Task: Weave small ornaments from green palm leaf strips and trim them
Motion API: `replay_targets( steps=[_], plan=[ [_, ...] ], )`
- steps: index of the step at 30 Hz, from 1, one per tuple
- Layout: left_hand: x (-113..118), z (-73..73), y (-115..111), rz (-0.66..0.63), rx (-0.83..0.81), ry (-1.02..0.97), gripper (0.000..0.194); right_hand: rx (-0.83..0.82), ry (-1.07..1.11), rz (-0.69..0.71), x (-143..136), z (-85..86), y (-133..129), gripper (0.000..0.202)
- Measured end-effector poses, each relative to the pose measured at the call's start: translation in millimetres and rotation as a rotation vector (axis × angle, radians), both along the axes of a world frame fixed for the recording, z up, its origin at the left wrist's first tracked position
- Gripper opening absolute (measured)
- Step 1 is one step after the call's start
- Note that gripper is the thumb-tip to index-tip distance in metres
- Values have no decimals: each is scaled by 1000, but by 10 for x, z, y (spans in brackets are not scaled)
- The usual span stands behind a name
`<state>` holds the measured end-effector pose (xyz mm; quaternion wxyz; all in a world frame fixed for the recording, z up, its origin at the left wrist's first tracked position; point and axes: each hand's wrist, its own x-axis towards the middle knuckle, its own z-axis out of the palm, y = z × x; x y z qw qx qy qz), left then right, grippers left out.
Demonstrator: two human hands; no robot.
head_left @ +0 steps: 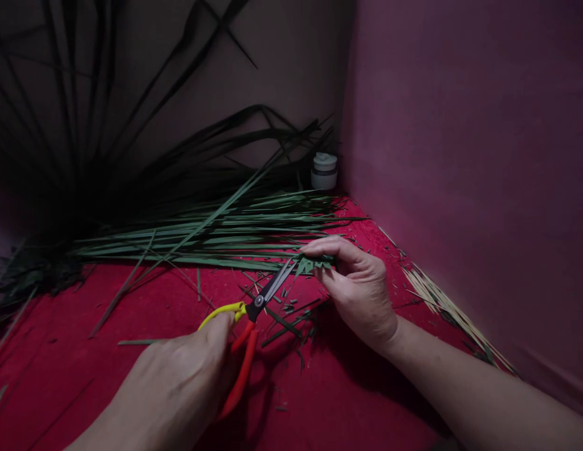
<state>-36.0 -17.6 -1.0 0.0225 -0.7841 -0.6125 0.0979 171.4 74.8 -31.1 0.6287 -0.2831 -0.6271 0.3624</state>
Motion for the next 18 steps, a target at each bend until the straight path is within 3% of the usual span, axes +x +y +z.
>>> replay_targets(
  steps=[7,13,18],
  plan=[
    [6,-65,-41,20,89,-5,32,-25,-1,1,-17,4,-9,25],
    [95,41,11,117,-172,42,38,-81,28,33,-36,-10,-43,23],
    [153,101,39,150,-233,12,40,-158,52,71,-55,-19,-52,22]
  ],
)
